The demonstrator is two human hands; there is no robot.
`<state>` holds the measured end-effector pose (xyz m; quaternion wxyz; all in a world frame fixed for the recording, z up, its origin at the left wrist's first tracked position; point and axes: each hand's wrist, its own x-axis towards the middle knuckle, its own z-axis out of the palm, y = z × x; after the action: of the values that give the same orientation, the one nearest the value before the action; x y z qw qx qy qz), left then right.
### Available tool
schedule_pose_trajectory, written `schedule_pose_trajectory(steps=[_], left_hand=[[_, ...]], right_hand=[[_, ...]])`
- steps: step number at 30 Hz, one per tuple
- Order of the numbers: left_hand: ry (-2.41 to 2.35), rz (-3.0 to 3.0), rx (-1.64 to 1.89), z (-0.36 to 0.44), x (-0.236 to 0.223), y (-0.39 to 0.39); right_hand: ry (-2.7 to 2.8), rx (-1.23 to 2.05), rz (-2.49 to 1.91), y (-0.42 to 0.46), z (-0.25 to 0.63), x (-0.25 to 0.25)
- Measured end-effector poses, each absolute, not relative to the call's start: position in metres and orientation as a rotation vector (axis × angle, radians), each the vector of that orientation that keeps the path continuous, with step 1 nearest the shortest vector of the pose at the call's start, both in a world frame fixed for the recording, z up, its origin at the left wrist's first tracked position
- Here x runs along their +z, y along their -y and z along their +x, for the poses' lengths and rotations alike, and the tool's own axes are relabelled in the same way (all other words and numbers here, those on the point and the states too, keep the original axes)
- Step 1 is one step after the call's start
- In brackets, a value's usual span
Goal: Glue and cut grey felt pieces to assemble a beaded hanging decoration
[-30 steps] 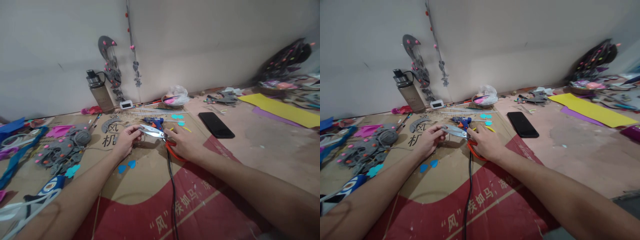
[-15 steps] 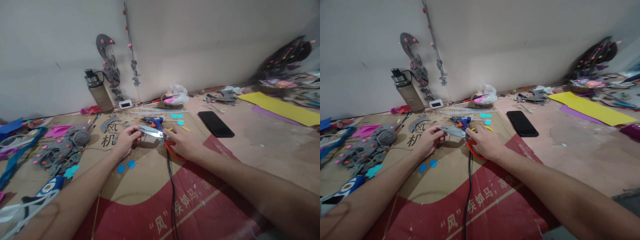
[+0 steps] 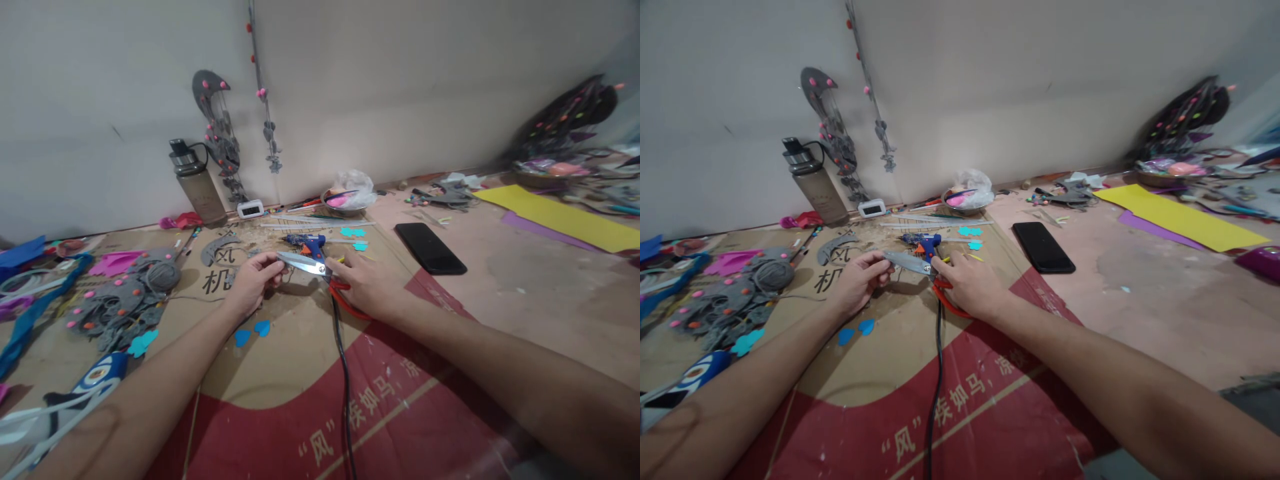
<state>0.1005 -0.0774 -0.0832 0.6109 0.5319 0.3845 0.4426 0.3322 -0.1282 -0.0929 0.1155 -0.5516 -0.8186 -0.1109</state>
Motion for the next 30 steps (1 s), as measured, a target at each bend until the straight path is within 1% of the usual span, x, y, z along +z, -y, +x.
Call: schedule_pose_trajectory(steps=[3,8,11,21,30], left_hand=[[-0.898,1.221,1.017,0.1006,-0.0833,0.0773],[-0.916,1.204,1.032,0.0999,-0.085,0.0751],[-0.892,1.205,1.035,0.0992,-0.0862,0.0737],[-0.875,1.249,1.018,0.1011,-0.0847,0.0763],[-0.889,1.282,0.954,0.0992,-0.089,0.0769]], right_hand=[[2.401,-0.288,-1.62,0.1277,0.3323,-0.0932],[2.265,-0.044,-1.614,0.1268,0.3317,-0.0934],[2.234,0.006,-1.591,0.1271,0.331,-0.0918],[2.352,-0.29,-1.622,0.1281,0.3296,-0.091],[2.368,-0.379,-1.644,0.1293,0.3298,-0.0902]])
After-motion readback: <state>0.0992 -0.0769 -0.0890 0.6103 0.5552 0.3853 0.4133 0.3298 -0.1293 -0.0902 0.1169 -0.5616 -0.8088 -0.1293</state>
